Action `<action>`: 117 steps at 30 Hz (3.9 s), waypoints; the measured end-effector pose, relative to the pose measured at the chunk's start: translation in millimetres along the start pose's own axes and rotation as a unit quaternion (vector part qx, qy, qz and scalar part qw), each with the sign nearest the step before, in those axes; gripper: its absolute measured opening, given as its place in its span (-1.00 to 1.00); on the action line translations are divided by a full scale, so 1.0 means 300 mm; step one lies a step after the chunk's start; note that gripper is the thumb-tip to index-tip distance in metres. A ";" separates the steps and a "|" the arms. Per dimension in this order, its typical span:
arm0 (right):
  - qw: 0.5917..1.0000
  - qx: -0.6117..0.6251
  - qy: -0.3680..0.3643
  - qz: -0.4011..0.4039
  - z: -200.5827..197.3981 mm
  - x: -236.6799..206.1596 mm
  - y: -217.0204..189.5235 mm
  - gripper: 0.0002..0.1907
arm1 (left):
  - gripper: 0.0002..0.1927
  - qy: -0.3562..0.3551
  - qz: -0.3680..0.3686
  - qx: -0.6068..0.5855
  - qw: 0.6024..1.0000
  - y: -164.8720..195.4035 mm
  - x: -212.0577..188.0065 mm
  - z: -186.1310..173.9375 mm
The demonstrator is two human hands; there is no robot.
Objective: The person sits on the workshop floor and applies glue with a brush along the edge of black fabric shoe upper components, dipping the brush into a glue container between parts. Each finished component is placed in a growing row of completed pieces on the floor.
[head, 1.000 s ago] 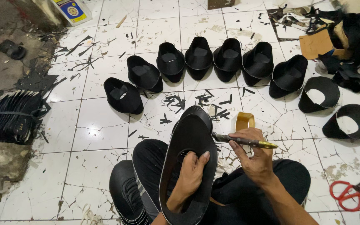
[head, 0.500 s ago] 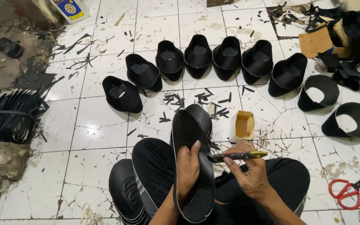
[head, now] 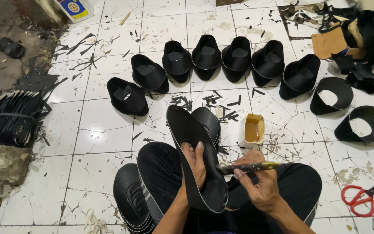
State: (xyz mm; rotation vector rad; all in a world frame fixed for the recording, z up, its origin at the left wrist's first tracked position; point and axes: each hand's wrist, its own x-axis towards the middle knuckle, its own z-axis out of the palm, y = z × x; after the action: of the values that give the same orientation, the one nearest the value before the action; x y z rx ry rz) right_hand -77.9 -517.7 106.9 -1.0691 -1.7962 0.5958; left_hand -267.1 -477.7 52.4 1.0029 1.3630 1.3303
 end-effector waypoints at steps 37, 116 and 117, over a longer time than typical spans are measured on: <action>0.922 0.206 0.212 0.250 -0.164 -0.142 0.189 0.29 | -0.64 -0.204 -0.324 -0.291 0.877 0.142 0.212 0.141; 0.961 -0.014 0.182 0.207 0.208 -0.213 0.325 -0.28 | -0.32 -0.200 -0.107 0.385 0.895 -0.256 0.325 0.081; 0.959 -0.009 0.182 0.218 0.207 -0.206 0.322 -0.28 | -0.41 -0.194 -0.114 0.335 0.915 -0.263 0.327 0.081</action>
State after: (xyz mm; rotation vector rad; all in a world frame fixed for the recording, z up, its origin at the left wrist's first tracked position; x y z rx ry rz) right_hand -82.0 -519.3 -23.3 -1.4969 -1.2560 0.5940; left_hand -259.7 -382.5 -33.1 1.4125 1.5875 0.4362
